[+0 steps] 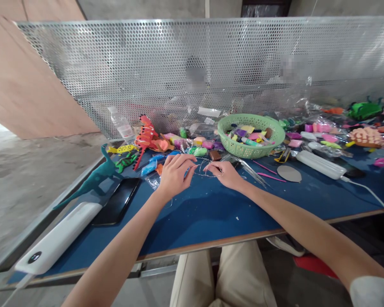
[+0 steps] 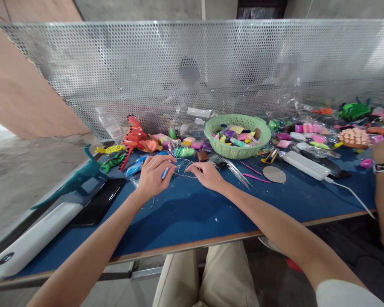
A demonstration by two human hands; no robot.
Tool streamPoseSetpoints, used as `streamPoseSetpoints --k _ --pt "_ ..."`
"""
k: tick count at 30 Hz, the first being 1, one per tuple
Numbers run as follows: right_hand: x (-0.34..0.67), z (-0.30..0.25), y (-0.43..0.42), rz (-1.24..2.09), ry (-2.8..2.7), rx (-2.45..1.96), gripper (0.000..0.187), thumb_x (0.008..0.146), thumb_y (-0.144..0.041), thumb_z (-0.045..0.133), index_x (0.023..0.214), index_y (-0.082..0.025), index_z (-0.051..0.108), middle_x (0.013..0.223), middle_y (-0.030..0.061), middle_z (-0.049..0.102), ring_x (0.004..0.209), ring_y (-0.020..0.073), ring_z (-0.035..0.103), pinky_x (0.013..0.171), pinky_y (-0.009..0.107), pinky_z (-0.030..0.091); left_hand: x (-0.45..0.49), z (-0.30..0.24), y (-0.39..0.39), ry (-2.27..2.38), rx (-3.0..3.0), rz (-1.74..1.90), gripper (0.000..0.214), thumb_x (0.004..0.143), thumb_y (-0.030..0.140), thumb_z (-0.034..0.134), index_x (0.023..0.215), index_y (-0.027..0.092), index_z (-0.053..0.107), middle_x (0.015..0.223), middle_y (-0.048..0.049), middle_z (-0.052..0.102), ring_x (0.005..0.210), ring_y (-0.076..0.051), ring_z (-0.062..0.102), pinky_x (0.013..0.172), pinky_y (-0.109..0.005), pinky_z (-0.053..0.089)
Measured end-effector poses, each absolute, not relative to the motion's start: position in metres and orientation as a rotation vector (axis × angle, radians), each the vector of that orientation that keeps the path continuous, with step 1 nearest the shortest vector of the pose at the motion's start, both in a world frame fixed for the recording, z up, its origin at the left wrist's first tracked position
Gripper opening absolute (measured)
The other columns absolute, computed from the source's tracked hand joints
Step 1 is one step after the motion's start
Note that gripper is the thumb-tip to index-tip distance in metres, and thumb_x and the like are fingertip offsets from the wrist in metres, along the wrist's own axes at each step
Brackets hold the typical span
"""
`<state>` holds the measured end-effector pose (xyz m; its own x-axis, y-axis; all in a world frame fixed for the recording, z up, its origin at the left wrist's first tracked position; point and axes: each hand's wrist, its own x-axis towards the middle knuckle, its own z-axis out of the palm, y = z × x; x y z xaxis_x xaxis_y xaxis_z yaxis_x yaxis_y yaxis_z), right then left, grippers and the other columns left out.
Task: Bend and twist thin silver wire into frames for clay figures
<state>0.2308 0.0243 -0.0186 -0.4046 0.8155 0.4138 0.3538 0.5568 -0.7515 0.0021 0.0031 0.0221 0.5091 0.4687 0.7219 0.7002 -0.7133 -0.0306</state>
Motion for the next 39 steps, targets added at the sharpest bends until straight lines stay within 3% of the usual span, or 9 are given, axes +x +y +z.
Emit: streamPoseSetpoints --k 4,11,14,21,26,31,35,39 --pt "0.230 -0.019 0.025 0.767 -2.000 -0.952 0.040 0.101 -0.045 0.047 0.097 -0.019 0.077 0.070 0.0015 0.065 0.056 0.0131 0.050 0.057 0.026 0.033 0.001 0.022 0.005 -0.971 -2.474 -1.045 0.011 0.098 0.022 0.054 0.092 0.021 0.063 0.112 -0.0060 0.073 0.098 -0.021 0.068 0.088 -0.040 0.045" --pt "0.231 -0.020 0.028 1.028 -1.817 -0.865 0.039 0.094 -0.047 0.061 0.120 -0.019 0.068 0.086 0.0045 0.068 0.071 0.0161 0.061 0.063 0.026 0.046 -0.005 0.020 0.014 -1.035 -2.494 -1.086 0.012 0.100 0.023 0.052 0.098 0.021 0.064 0.111 -0.0051 0.074 0.101 -0.021 0.068 0.089 -0.037 0.049" --pt "0.232 -0.020 0.029 1.034 -1.816 -0.857 0.036 0.093 -0.042 0.061 0.121 -0.020 0.069 0.096 0.0069 0.071 0.078 0.0171 0.065 0.068 0.027 0.050 -0.008 0.020 0.017 -1.052 -2.501 -1.112 0.013 0.101 0.024 0.052 0.100 0.020 0.064 0.105 -0.0048 0.075 0.098 -0.021 0.069 0.088 -0.035 0.051" --pt "0.230 -0.017 0.025 1.052 -1.801 -0.900 0.029 0.091 -0.036 0.063 0.114 -0.020 0.072 0.094 0.0064 0.074 0.081 0.0185 0.068 0.069 0.029 0.051 -0.006 0.019 0.013 -1.186 -2.499 -1.144 0.018 0.101 0.032 0.053 0.098 0.020 0.066 0.087 -0.0017 0.074 0.070 -0.013 0.067 0.066 -0.026 0.049" --pt "0.230 -0.018 0.028 0.958 -1.804 -0.921 0.025 0.091 -0.038 0.064 0.108 -0.020 0.071 0.099 0.0067 0.074 0.084 0.0196 0.069 0.076 0.032 0.053 -0.002 0.017 0.013 -1.173 -2.549 -1.161 0.021 0.101 0.035 0.054 0.097 0.020 0.068 0.075 0.0006 0.071 0.057 -0.011 0.065 0.058 -0.022 0.049" --pt "0.232 -0.019 0.029 0.980 -1.833 -0.787 0.018 0.095 -0.035 0.059 0.103 -0.020 0.066 0.109 0.0076 0.073 0.098 0.0198 0.069 0.093 0.036 0.052 0.000 0.020 0.011 -1.174 -2.599 -1.231 0.021 0.101 0.035 0.053 0.101 0.020 0.068 0.090 -0.0025 0.072 0.057 -0.009 0.065 0.054 -0.020 0.051" --pt "0.231 -0.022 0.028 1.183 -1.775 -0.677 0.018 0.096 -0.037 0.058 0.104 -0.020 0.058 0.109 0.0090 0.073 0.096 0.0189 0.071 0.093 0.037 0.055 -0.002 0.023 0.010 -1.214 -2.723 -1.250 0.022 0.102 0.031 0.051 0.111 0.021 0.068 0.104 -0.0047 0.070 0.053 -0.006 0.065 0.051 -0.020 0.051" --pt "0.230 -0.024 0.029 1.193 -1.766 -0.683 0.027 0.098 -0.042 0.056 0.116 -0.021 0.056 0.099 0.0073 0.072 0.086 0.0180 0.070 0.086 0.036 0.057 -0.005 0.023 0.013 -1.196 -2.806 -1.129 0.027 0.099 0.032 0.056 0.122 0.023 0.066 0.117 -0.0068 0.069 0.055 -0.007 0.064 0.057 -0.023 0.056"
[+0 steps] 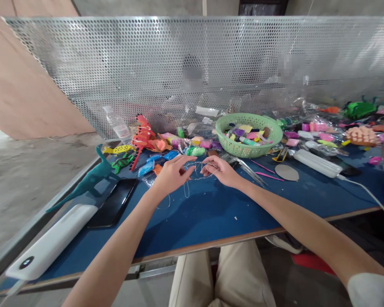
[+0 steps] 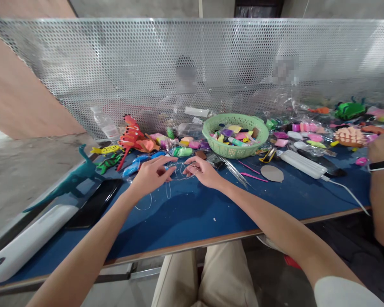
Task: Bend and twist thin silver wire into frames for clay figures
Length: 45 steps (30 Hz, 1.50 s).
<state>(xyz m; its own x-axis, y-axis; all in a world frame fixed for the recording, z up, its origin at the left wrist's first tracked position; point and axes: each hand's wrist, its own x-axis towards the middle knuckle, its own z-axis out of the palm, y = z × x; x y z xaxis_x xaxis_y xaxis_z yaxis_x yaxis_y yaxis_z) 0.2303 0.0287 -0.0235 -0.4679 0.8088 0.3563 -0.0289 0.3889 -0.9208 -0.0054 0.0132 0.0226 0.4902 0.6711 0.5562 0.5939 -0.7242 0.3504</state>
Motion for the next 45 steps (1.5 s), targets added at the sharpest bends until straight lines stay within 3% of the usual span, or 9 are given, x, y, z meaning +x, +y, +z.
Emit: streamPoseSetpoints --k 4,8,13,19,27,30,35,40,45 --pt "0.231 -0.025 0.033 1.141 -1.768 -0.733 0.033 0.097 -0.045 0.057 0.118 -0.019 0.060 0.092 0.0056 0.071 0.078 0.0171 0.070 0.080 0.034 0.057 -0.007 0.017 0.016 1.056 2.724 0.962 0.038 0.094 0.031 0.060 0.131 0.023 0.062 0.116 -0.0081 0.071 0.064 -0.010 0.067 0.065 -0.027 0.059" --pt "0.232 -0.026 0.036 1.114 -1.773 -0.783 0.033 0.093 -0.047 0.064 0.111 -0.020 0.067 0.091 0.0059 0.074 0.077 0.0185 0.072 0.078 0.033 0.056 -0.005 0.014 0.015 1.054 2.776 0.900 0.047 0.090 0.027 0.062 0.137 0.022 0.059 0.101 -0.0065 0.074 0.067 -0.013 0.068 0.068 -0.029 0.059" --pt "0.229 -0.029 0.036 1.144 -1.647 -0.789 0.033 0.081 -0.047 0.076 0.097 -0.018 0.072 0.087 0.0068 0.076 0.076 0.0215 0.074 0.077 0.035 0.058 0.000 0.014 0.007 1.030 2.837 0.776 0.057 0.090 0.023 0.059 0.146 0.021 0.050 0.098 -0.0064 0.073 0.072 -0.015 0.068 0.071 -0.031 0.058" --pt "0.227 -0.028 0.034 1.109 -1.543 -0.819 0.036 0.077 -0.051 0.079 0.090 -0.018 0.072 0.083 0.0076 0.077 0.073 0.0226 0.074 0.076 0.038 0.060 0.004 0.015 0.002 1.042 2.995 0.740 0.072 0.089 0.032 0.066 0.154 0.020 0.038 0.099 -0.0090 0.071 0.084 -0.023 0.070 0.075 -0.035 0.057" --pt "0.229 -0.027 0.036 1.136 -1.572 -0.798 0.033 0.079 -0.047 0.078 0.090 -0.017 0.072 0.080 0.0075 0.076 0.071 0.0220 0.074 0.072 0.036 0.059 0.005 0.023 0.000 1.156 2.989 0.762 0.061 0.091 0.043 0.064 0.146 0.019 0.051 0.107 -0.0109 0.072 0.098 -0.026 0.068 0.091 -0.044 0.055" --pt "0.230 -0.028 0.036 1.156 -1.615 -0.804 0.029 0.079 -0.043 0.078 0.090 -0.017 0.074 0.078 0.0064 0.076 0.073 0.0224 0.075 0.073 0.035 0.059 0.004 0.025 0.000 1.134 2.928 0.721 0.052 0.093 0.038 0.059 0.141 0.018 0.056 0.113 -0.0116 0.071 0.103 -0.025 0.067 0.091 -0.041 0.054" --pt "0.228 -0.028 0.034 1.121 -1.665 -0.844 0.024 0.080 -0.039 0.076 0.089 -0.017 0.075 0.073 0.0051 0.075 0.069 0.0211 0.073 0.071 0.033 0.058 0.007 0.026 -0.003 1.325 2.913 0.631 0.039 0.092 0.032 0.055 0.128 0.022 0.067 0.105 -0.0094 0.074 0.098 -0.025 0.068 0.091 -0.042 0.052" --pt "0.223 -0.023 0.027 1.114 -1.652 -0.890 0.021 0.079 -0.037 0.076 0.084 -0.017 0.075 0.072 0.0056 0.075 0.065 0.0199 0.072 0.064 0.031 0.057 0.009 0.026 -0.008 1.459 2.827 0.505 0.045 0.087 0.032 0.062 0.131 0.025 0.065 0.108 -0.0078 0.075 0.099 -0.027 0.070 0.085 -0.039 0.054" --pt "0.223 -0.019 0.024 1.137 -1.630 -0.918 0.023 0.078 -0.037 0.076 0.085 -0.015 0.076 0.072 0.0072 0.076 0.063 0.0196 0.072 0.060 0.029 0.058 0.008 0.027 -0.009 1.436 2.862 0.479 0.042 0.091 0.028 0.056 0.132 0.022 0.064 0.115 -0.0103 0.074 0.104 -0.028 0.069 0.090 -0.041 0.053"
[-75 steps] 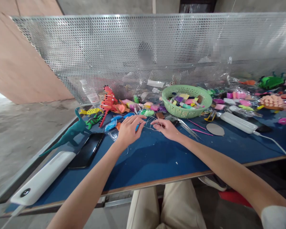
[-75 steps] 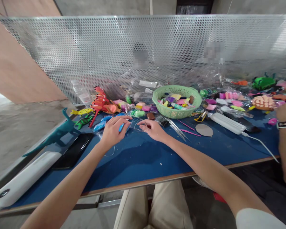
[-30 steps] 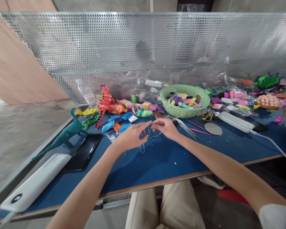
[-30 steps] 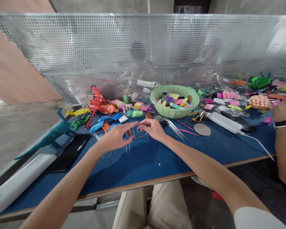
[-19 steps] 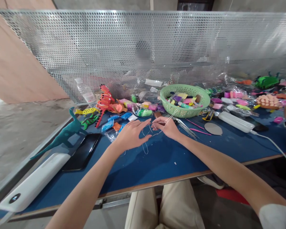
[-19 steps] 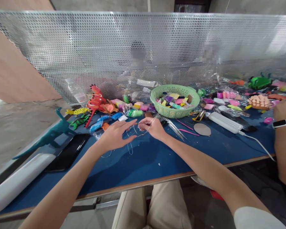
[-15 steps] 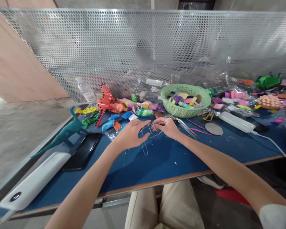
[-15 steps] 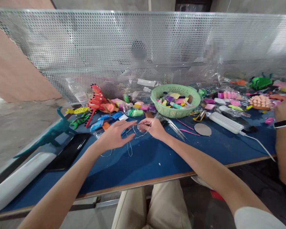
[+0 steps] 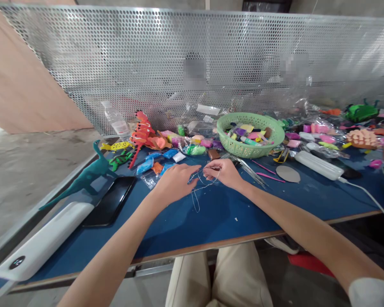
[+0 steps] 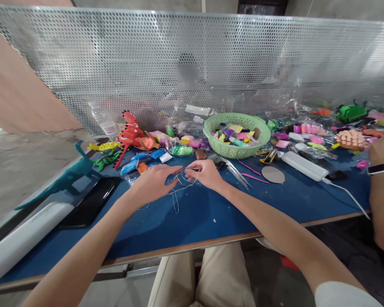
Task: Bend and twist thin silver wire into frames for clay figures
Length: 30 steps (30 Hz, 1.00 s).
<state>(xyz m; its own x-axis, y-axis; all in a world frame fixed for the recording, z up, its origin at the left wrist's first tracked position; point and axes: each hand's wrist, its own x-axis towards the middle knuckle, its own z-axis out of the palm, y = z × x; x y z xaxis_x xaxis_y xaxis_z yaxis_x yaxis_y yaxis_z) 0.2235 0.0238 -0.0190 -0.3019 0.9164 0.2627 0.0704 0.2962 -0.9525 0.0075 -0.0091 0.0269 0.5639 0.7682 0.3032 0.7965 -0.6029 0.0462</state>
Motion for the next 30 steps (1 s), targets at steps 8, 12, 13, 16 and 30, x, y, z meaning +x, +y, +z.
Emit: streamPoseSetpoints --k 8,12,13,16,30 --pt "0.226 -0.025 0.031 1.199 -1.654 -0.925 0.030 0.079 -0.042 0.076 0.089 -0.013 0.078 0.074 0.0081 0.076 0.061 0.0183 0.070 0.060 0.030 0.057 0.008 0.025 -0.001 -1.418 -2.734 -0.535 0.035 0.095 0.034 0.053 0.126 0.025 0.068 0.113 -0.0064 0.076 0.101 -0.028 0.071 0.083 -0.038 0.053" --pt "0.226 -0.023 0.029 1.200 -1.635 -0.887 0.030 0.080 -0.042 0.076 0.090 -0.014 0.077 0.076 0.0085 0.076 0.061 0.0171 0.069 0.062 0.030 0.057 0.006 0.026 0.003 -1.500 -2.819 -0.774 0.028 0.094 0.039 0.057 0.112 0.028 0.075 0.105 -0.0020 0.078 0.090 -0.022 0.072 0.078 -0.032 0.053" --pt "0.227 -0.022 0.028 1.195 -1.629 -0.877 0.030 0.080 -0.042 0.076 0.091 -0.014 0.077 0.077 0.0088 0.077 0.062 0.0169 0.069 0.063 0.030 0.057 0.006 0.026 0.004 -1.528 -2.832 -0.833 0.028 0.094 0.041 0.056 0.109 0.029 0.077 0.102 -0.0014 0.079 0.087 -0.021 0.072 0.077 -0.031 0.053" --pt "0.227 -0.020 0.027 1.181 -1.630 -0.861 0.028 0.081 -0.041 0.076 0.090 -0.014 0.077 0.077 0.0083 0.076 0.063 0.0169 0.068 0.065 0.031 0.057 0.006 0.028 0.004 -1.600 -2.858 -0.909 0.030 0.096 0.043 0.054 0.106 0.029 0.078 0.101 -0.0005 0.079 0.086 -0.020 0.072 0.077 -0.031 0.052" --pt "0.228 -0.025 0.029 1.177 -1.751 -0.839 0.029 0.079 -0.042 0.078 0.093 -0.017 0.078 0.083 0.0074 0.078 0.069 0.0186 0.070 0.068 0.031 0.055 0.014 0.025 -0.001 -1.699 -2.803 -0.762 0.028 0.096 0.033 0.050 0.098 0.030 0.078 0.093 0.0012 0.079 0.082 -0.020 0.071 0.070 -0.029 0.048"
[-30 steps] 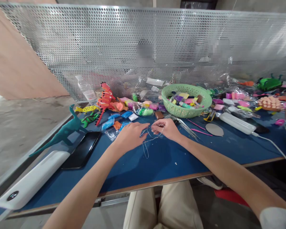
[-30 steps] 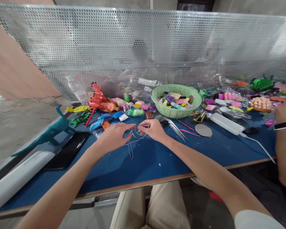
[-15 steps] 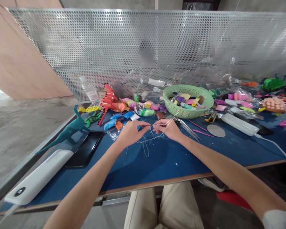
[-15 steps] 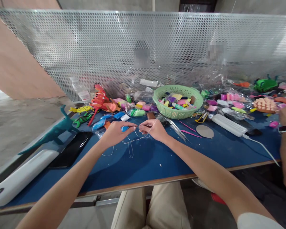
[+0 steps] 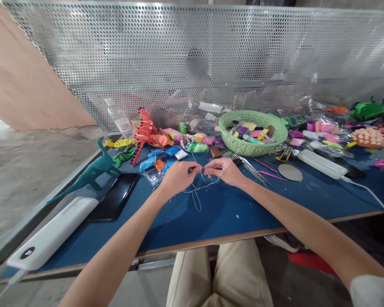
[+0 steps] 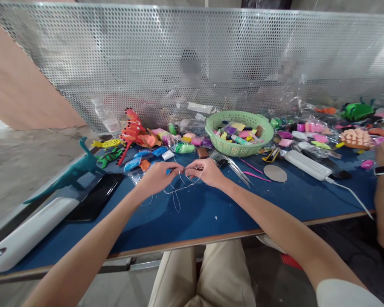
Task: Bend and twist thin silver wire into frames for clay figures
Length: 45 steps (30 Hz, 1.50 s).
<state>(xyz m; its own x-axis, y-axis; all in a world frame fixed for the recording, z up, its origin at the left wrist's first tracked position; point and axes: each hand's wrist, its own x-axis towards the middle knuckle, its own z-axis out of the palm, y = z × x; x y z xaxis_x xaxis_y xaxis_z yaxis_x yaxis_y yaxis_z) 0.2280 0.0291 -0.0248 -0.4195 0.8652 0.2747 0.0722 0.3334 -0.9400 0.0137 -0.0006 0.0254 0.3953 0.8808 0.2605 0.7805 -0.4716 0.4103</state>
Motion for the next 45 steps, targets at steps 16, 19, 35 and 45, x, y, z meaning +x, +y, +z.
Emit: streamPoseSetpoints --k 16,19,35,45 --pt "0.230 -0.012 0.011 0.767 -1.945 -0.701 0.018 0.092 -0.037 0.066 0.096 -0.025 0.079 0.092 0.0049 0.078 0.085 0.0231 0.072 0.077 0.035 0.055 0.008 0.023 0.005 1.248 2.023 0.863 0.035 0.089 0.047 0.064 0.112 0.021 0.067 0.077 -0.0059 0.078 0.057 -0.019 0.069 0.054 -0.030 0.051" --pt "0.228 -0.010 0.008 0.802 -1.930 -0.711 0.017 0.090 -0.037 0.068 0.093 -0.023 0.079 0.090 0.0052 0.078 0.085 0.0232 0.073 0.080 0.035 0.056 0.007 0.022 0.006 1.192 2.030 0.885 0.035 0.089 0.046 0.064 0.111 0.020 0.068 0.073 -0.0066 0.077 0.059 -0.020 0.070 0.058 -0.031 0.054" --pt "0.231 -0.021 0.036 1.362 -1.285 -0.754 0.025 0.070 -0.039 0.085 0.082 -0.019 0.076 0.075 0.0025 0.072 0.066 0.0149 0.065 0.062 0.028 0.052 -0.021 0.038 0.020 1.471 2.505 1.108 0.026 0.095 0.033 0.056 0.108 0.026 0.077 0.103 -0.0048 0.078 0.093 -0.022 0.073 0.089 -0.036 0.055" --pt "0.223 -0.005 0.022 1.828 -0.807 -0.662 0.027 0.067 -0.026 0.089 0.085 -0.019 0.070 0.074 0.0011 0.068 0.063 0.0125 0.063 0.057 0.023 0.056 0.022 0.011 0.012 1.104 2.106 1.464 0.035 0.091 0.044 0.067 0.116 0.021 0.073 0.119 -0.0091 0.074 0.113 -0.025 0.068 0.101 -0.041 0.054"
